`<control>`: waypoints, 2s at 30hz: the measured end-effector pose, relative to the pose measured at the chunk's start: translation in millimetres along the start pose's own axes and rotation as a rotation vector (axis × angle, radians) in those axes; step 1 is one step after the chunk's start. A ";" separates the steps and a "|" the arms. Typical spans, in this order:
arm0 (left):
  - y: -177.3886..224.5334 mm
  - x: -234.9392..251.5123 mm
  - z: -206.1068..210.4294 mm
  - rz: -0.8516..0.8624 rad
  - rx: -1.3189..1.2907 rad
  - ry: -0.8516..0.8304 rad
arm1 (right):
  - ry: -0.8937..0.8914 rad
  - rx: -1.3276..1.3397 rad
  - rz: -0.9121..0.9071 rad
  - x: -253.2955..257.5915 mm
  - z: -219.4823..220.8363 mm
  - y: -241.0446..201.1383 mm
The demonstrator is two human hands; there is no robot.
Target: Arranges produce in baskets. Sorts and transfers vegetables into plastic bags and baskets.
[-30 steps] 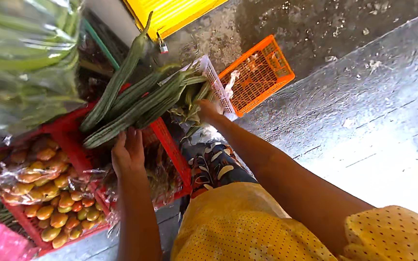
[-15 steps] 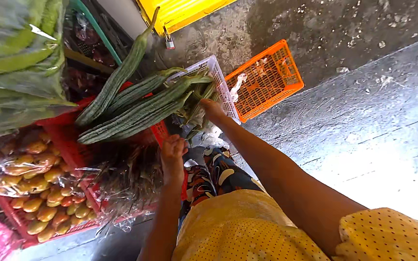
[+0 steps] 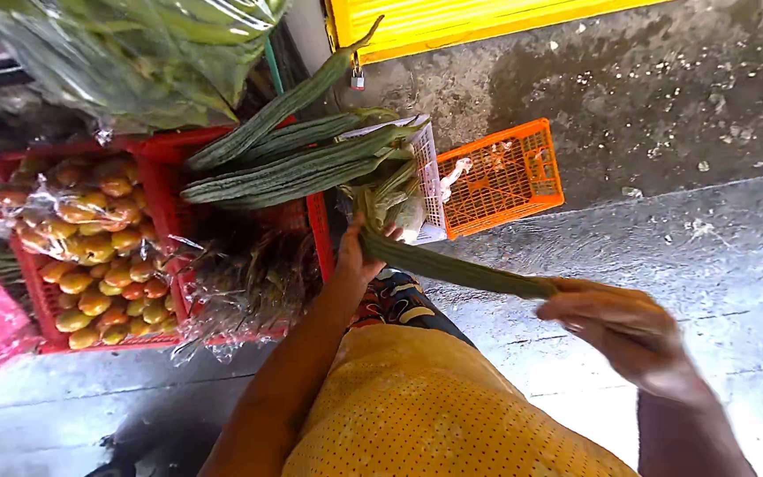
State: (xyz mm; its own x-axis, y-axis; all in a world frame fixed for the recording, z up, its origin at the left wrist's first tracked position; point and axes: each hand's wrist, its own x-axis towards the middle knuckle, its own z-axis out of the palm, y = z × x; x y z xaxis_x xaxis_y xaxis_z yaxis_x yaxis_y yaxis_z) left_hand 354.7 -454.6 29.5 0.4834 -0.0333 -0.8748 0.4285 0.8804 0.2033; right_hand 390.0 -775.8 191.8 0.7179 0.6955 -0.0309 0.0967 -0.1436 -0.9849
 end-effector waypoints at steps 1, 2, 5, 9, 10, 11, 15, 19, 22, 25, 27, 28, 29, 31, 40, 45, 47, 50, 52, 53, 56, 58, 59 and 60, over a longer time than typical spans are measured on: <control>-2.0 -9.7 1.5 -0.011 -0.002 0.009 | 0.009 0.041 -0.016 -4.2 -12.4 -9.8; -4.0 -22.3 1.9 -0.062 0.023 0.022 | 0.028 0.085 -0.044 -7.2 -24.6 -14.1; -5.5 -69.7 -2.3 -0.261 0.040 0.016 | 0.173 0.220 -0.107 -10.7 -57.0 -2.3; 11.2 -144.3 -11.6 -0.271 0.007 -0.084 | 0.396 0.290 -0.007 14.4 -64.1 12.8; 15.8 -154.1 -19.2 -0.210 -0.025 -0.076 | 0.387 0.321 0.011 27.6 -57.9 16.0; 21.5 -159.5 -28.0 -0.124 -0.046 -0.054 | 0.364 0.354 0.036 44.3 -46.5 17.9; 59.5 -148.1 -66.2 0.196 0.014 0.153 | 0.320 0.410 0.247 111.1 24.7 33.2; 106.6 -112.0 -97.8 0.307 0.037 0.288 | 0.291 0.511 0.349 154.9 83.6 62.0; 135.2 -84.2 -116.2 0.345 0.054 0.307 | 0.279 0.581 0.410 174.5 104.3 78.0; 152.4 -64.7 -128.4 0.383 0.057 0.342 | 0.306 0.624 0.492 192.3 117.9 83.9; 157.7 -54.9 -133.9 0.399 0.061 0.364 | 0.320 0.666 0.555 200.2 125.2 91.7; 158.1 -50.6 -137.2 0.407 0.065 0.380 | 0.327 0.688 0.581 202.7 129.3 96.8; 157.3 -46.2 -140.5 0.420 0.065 0.397 | 0.327 0.709 0.601 204.9 133.3 102.4; 150.4 -40.6 -144.7 0.475 0.045 0.400 | 0.323 0.751 0.609 207.6 140.1 113.4; 117.5 -13.8 -137.9 0.727 -0.016 0.307 | 0.280 0.766 0.560 216.1 131.5 143.2; 99.9 -18.6 -128.3 0.684 0.124 0.391 | 0.313 0.448 0.828 202.4 128.7 209.8; 83.7 -29.4 -111.8 0.645 0.238 0.463 | 0.360 0.399 0.853 200.3 126.0 230.9; 41.9 -37.7 -91.4 0.584 0.639 0.495 | 0.414 0.290 0.852 200.0 120.6 261.5; 16.5 -33.2 -85.2 0.511 0.977 0.464 | 0.390 0.119 0.859 198.8 117.6 281.6; 7.1 -27.3 -82.0 0.503 1.122 0.484 | 0.357 0.019 0.857 198.7 116.9 288.4; -7.2 -8.8 -88.0 0.643 1.405 0.587 | 0.189 -0.230 0.779 201.2 121.6 296.6; -9.8 -4.4 -93.8 0.727 1.490 0.611 | 0.034 -0.347 0.675 208.8 130.2 307.2; -10.7 -3.9 -95.1 0.745 1.524 0.625 | -0.036 -0.383 0.631 215.0 135.9 312.2; -11.6 -4.4 -95.2 0.750 1.559 0.646 | -0.099 -0.415 0.591 222.0 142.0 316.3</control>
State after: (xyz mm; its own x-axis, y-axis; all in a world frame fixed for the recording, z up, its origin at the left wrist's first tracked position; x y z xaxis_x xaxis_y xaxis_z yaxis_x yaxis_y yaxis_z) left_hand 275.0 -419.7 -10.9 0.7113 0.6066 -0.3551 0.7007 -0.5723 0.4260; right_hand 482.1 -566.9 -150.8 0.6672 0.4770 -0.5721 -0.0197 -0.7565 -0.6537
